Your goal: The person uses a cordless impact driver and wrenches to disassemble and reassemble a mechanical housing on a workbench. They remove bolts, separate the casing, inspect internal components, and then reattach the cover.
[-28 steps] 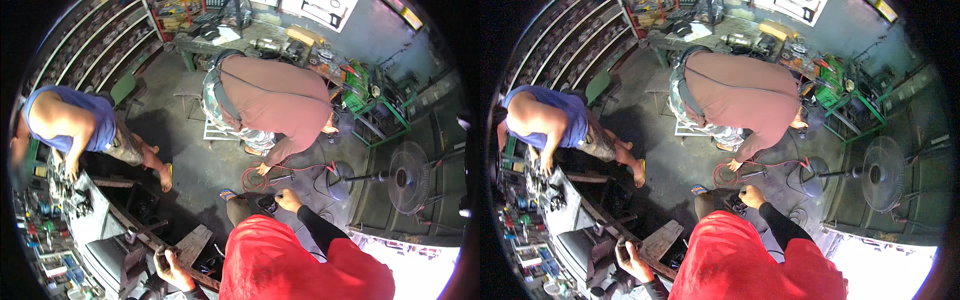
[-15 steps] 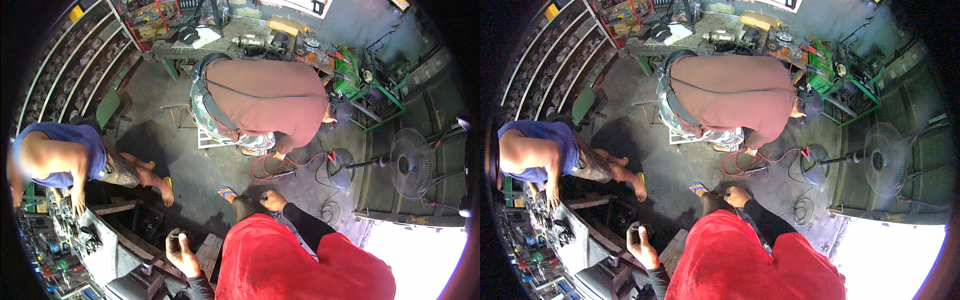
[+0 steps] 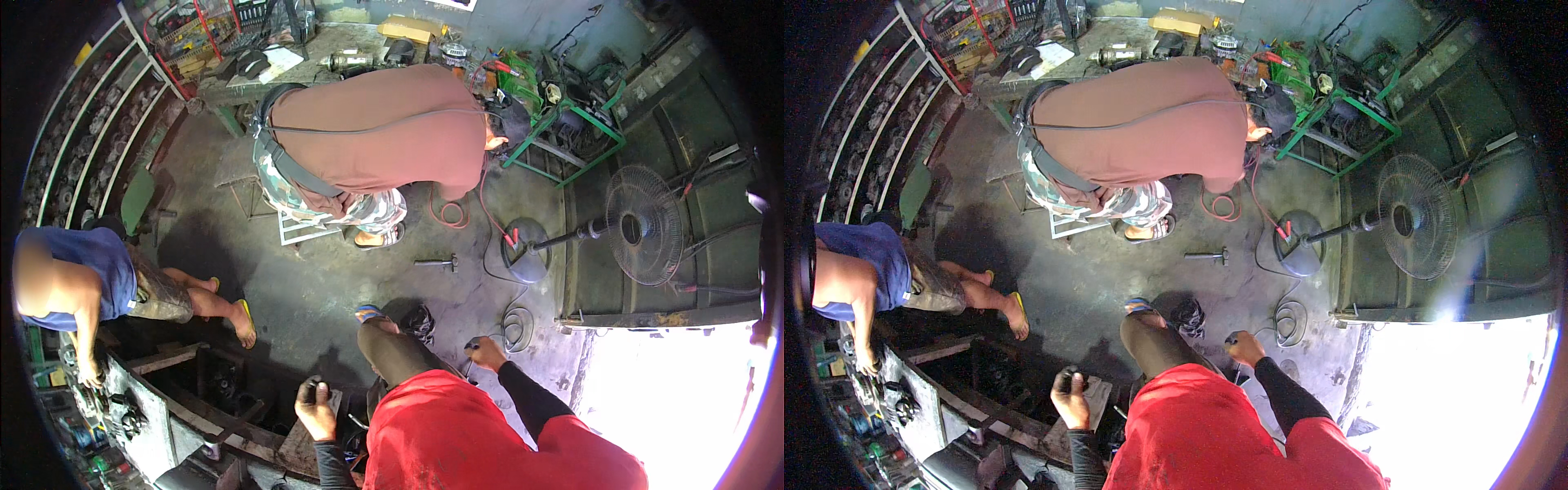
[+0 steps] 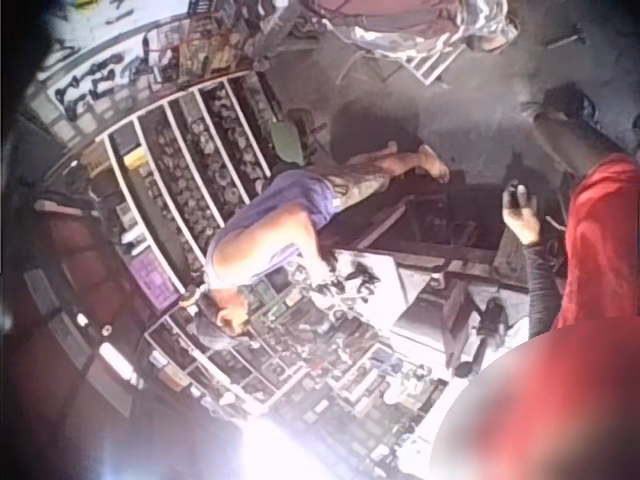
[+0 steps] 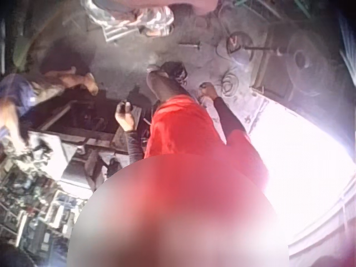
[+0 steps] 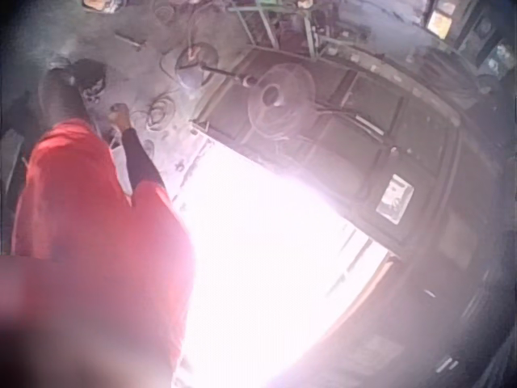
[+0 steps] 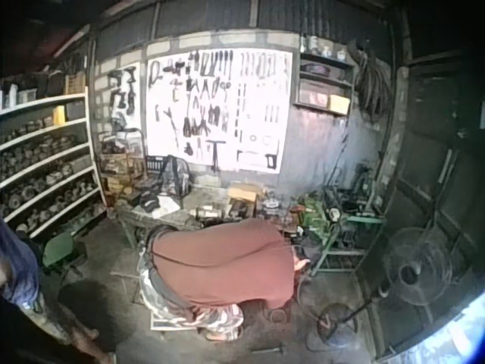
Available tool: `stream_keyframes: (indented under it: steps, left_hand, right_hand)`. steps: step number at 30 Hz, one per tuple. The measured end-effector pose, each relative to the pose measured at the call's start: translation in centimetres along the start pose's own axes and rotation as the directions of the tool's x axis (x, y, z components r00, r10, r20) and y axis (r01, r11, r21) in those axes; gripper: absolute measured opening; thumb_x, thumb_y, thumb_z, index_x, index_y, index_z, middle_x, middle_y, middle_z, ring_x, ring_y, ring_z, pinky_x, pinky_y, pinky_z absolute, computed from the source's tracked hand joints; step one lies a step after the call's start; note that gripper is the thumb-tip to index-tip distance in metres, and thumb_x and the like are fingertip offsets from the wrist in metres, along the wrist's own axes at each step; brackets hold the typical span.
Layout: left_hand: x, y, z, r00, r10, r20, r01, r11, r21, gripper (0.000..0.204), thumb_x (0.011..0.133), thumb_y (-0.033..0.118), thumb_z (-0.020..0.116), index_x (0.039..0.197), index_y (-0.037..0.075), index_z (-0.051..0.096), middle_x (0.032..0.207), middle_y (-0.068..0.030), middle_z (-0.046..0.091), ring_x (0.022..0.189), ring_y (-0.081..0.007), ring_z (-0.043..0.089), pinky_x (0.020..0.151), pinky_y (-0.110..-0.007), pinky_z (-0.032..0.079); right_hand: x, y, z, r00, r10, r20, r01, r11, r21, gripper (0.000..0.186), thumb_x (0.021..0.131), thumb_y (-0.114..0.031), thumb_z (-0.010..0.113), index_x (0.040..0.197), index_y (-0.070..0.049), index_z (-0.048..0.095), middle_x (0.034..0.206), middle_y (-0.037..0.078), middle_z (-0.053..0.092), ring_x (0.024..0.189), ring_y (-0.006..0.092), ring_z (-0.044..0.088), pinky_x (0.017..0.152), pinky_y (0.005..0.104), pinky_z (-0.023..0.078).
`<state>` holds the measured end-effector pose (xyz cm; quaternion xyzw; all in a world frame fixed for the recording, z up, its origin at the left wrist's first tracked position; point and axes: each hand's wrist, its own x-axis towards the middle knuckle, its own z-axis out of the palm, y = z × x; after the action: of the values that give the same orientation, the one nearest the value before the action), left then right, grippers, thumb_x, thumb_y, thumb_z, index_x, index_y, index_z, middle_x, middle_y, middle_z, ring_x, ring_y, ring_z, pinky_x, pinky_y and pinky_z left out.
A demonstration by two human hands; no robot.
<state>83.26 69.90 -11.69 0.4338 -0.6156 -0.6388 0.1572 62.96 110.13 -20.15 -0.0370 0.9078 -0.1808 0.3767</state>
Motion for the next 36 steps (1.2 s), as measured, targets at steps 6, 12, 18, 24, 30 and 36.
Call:
stream_keyframes:
  steps: [6,12,18,24,30,36]
  left_hand:
    - [-4.5,-7.6,3.3,0.977,-0.21,-0.042,0.206,0.974,-0.097,0.012,0.095,0.001,0.072,0.107,0.0,0.072,0.098,-0.0007,0.071,0.089,-0.0115,0.063,0.083,-0.027,0.052]
    - [-9.3,-10.6,5.5,0.916,-0.296,-0.269,0.257,0.951,-0.172,0.006,0.094,0.002,0.073,0.099,0.0,0.072,0.091,-0.0002,0.071,0.081,-0.0109,0.063,0.077,-0.027,0.052]
    - [-12.9,-10.4,9.4,0.733,-0.357,-0.58,0.228,0.931,-0.284,0.009,0.093,0.003,0.072,0.102,0.002,0.071,0.087,0.001,0.069,0.073,-0.0107,0.061,0.069,-0.027,0.052]
    - [-13.7,-10.1,13.6,0.649,-0.4,-0.647,0.25,0.916,-0.314,0.007,0.094,0.003,0.07,0.101,0.002,0.072,0.081,-0.0008,0.069,0.066,-0.0095,0.061,0.059,-0.028,0.052]
    - [-9.6,-9.2,10.8,0.521,-0.469,-0.713,0.301,0.883,-0.361,0.009,0.092,0.006,0.074,0.099,0.001,0.073,0.081,-0.0022,0.073,0.069,-0.0097,0.064,0.065,-0.028,0.053]
    - [0.4,-9.2,0.5,0.569,-0.454,-0.686,0.333,0.89,-0.312,0.02,0.089,0.017,0.078,0.105,0.005,0.078,0.088,-0.0069,0.079,0.078,-0.0138,0.072,0.076,-0.032,0.057]
  right_hand:
    - [4.1,-0.2,-2.4,0.979,-0.204,0.01,0.203,0.965,-0.165,0.03,0.089,-0.033,0.061,0.093,-0.006,0.072,0.096,0.025,0.072,0.091,0.0458,0.069,0.079,0.0527,0.055]
    - [8.4,-5.5,-4.7,0.933,-0.348,0.093,0.342,0.937,0.077,0.031,0.092,-0.031,0.066,0.102,-0.002,0.075,0.098,0.025,0.073,0.095,0.0417,0.072,0.081,0.0462,0.056]
    - [10.6,-7.5,-8.8,0.829,-0.455,0.324,0.469,0.882,0.039,0.026,0.093,-0.022,0.068,0.105,0.0,0.076,0.096,0.018,0.077,0.088,0.0274,0.074,0.083,0.0401,0.056]
    - [13.8,-13.0,-12.5,0.738,-0.566,0.368,0.618,0.786,-0.031,0.026,0.092,-0.023,0.069,0.104,-0.001,0.076,0.1,0.019,0.077,0.093,0.0319,0.075,0.085,0.0401,0.057]
    - [17.3,-25.3,-7.8,0.594,-0.67,0.446,0.736,0.676,0.035,0.022,0.09,-0.02,0.071,0.102,-0.003,0.077,0.096,0.017,0.077,0.09,0.0299,0.075,0.081,0.0387,0.058]
    - [14.3,-38.9,-2.4,0.494,-0.752,0.437,0.798,0.591,0.114,0.028,0.095,-0.024,0.07,0.116,-0.007,0.077,0.11,0.018,0.076,0.103,0.0327,0.072,0.093,0.041,0.055]
